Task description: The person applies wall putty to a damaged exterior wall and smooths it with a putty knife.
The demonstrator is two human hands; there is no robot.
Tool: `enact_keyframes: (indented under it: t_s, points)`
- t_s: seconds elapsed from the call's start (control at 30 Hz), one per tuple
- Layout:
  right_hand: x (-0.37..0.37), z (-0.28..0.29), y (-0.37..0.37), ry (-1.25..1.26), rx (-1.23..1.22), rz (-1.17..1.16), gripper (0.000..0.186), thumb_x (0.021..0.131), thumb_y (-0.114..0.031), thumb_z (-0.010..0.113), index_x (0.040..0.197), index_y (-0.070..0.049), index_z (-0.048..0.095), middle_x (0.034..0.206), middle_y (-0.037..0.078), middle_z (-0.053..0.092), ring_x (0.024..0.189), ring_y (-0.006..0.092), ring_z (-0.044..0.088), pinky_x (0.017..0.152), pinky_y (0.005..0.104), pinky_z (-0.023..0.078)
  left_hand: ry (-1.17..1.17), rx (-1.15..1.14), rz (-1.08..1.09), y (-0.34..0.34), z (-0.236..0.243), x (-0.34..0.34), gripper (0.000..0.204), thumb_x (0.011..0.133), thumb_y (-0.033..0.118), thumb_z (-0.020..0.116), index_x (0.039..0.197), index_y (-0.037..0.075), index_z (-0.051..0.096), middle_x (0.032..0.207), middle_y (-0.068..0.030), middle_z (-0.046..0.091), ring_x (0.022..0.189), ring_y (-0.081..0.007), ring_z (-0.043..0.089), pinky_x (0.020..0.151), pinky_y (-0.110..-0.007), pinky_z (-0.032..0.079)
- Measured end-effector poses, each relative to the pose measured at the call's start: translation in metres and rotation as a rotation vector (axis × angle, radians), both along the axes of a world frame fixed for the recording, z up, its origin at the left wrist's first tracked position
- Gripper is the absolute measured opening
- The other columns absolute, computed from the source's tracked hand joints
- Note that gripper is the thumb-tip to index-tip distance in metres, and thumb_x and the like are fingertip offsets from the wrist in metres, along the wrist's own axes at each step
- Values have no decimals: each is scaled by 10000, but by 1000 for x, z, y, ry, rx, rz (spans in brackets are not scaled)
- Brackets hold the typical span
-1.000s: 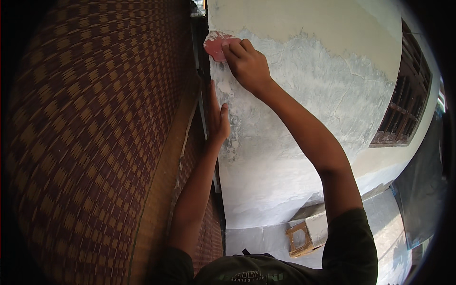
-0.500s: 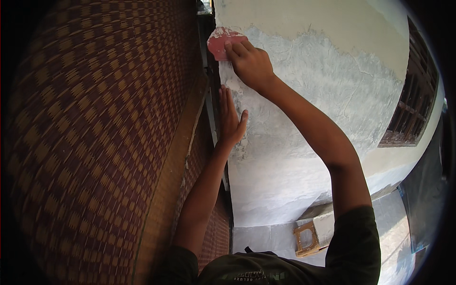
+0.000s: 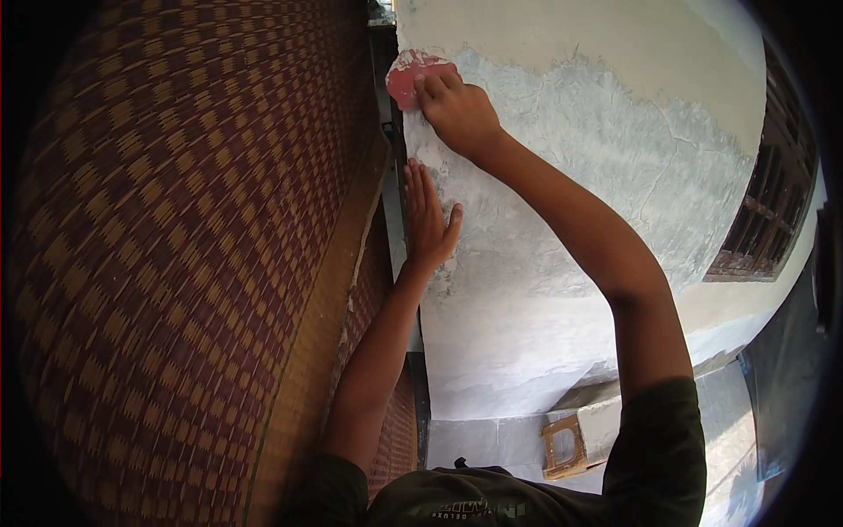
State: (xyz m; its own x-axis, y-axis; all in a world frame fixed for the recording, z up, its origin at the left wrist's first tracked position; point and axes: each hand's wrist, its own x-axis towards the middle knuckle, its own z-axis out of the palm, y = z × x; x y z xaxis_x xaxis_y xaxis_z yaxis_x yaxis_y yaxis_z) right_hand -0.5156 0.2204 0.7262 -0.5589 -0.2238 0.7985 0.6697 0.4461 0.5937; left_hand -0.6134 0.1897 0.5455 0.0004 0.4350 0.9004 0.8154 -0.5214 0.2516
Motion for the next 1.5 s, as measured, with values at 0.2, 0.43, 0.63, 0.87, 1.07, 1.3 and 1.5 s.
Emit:
enact_keyframes:
  t_s: [0.2,0.43,0.63,0.87,1.07,1.3,1.5]
  points:
    - [-4,-54,-9,-265,-75,40,394,769,-105,626,1122,70,609,900,81,598,875,200,621,561,274,549,28,-48,46,0,-3,-6,862,940,302,505,1512,-67,-23,1575,-312,-45,1476,-441,-26,1182,-558,36]
    - [-4,9,1,-131,-11,-56,392,762,-101,631,1116,65,612,906,81,607,852,200,616,550,286,544,87,-3,167,13,-9,8,834,999,423,379,1497,-100,-37,1567,-327,-58,1466,-453,-92,1169,-578,1]
    - [-3,-47,-10,-311,3,40,259,753,-94,639,968,49,666,863,84,608,837,203,626,557,269,546,127,-118,201,17,-13,-2,816,1013,454,314,1491,-118,-20,1564,-330,-82,1464,-450,-112,1170,-571,-11]
    - [8,2,0,-103,17,-31,383,757,-90,628,1108,63,615,863,77,600,821,175,629,516,276,524,109,-22,199,16,-10,5,800,1012,430,332,1490,-126,11,1562,-335,-73,1467,-443,-110,1172,-558,-29]
    - [8,-64,-19,-293,-20,63,407,748,-80,631,1126,73,620,855,83,596,819,197,626,539,262,539,318,-413,433,14,-9,-6,792,1003,391,369,1488,-130,22,1575,-315,-42,1477,-430,-77,1181,-539,-12]
    - [18,-4,-3,-42,-6,-85,414,749,-74,629,1148,35,613,888,63,590,820,187,616,507,260,519,128,-40,251,13,-7,1,801,1013,420,332,1485,-132,-5,1566,-326,-77,1468,-440,-110,1174,-549,-37]
    - [19,-72,-15,-306,-138,-32,464,748,-64,623,1195,57,595,903,70,597,847,194,625,549,261,549,367,-448,453,4,-1,-1,802,1010,413,339,1482,-138,-3,1565,-329,-74,1468,-443,-102,1171,-556,-36]
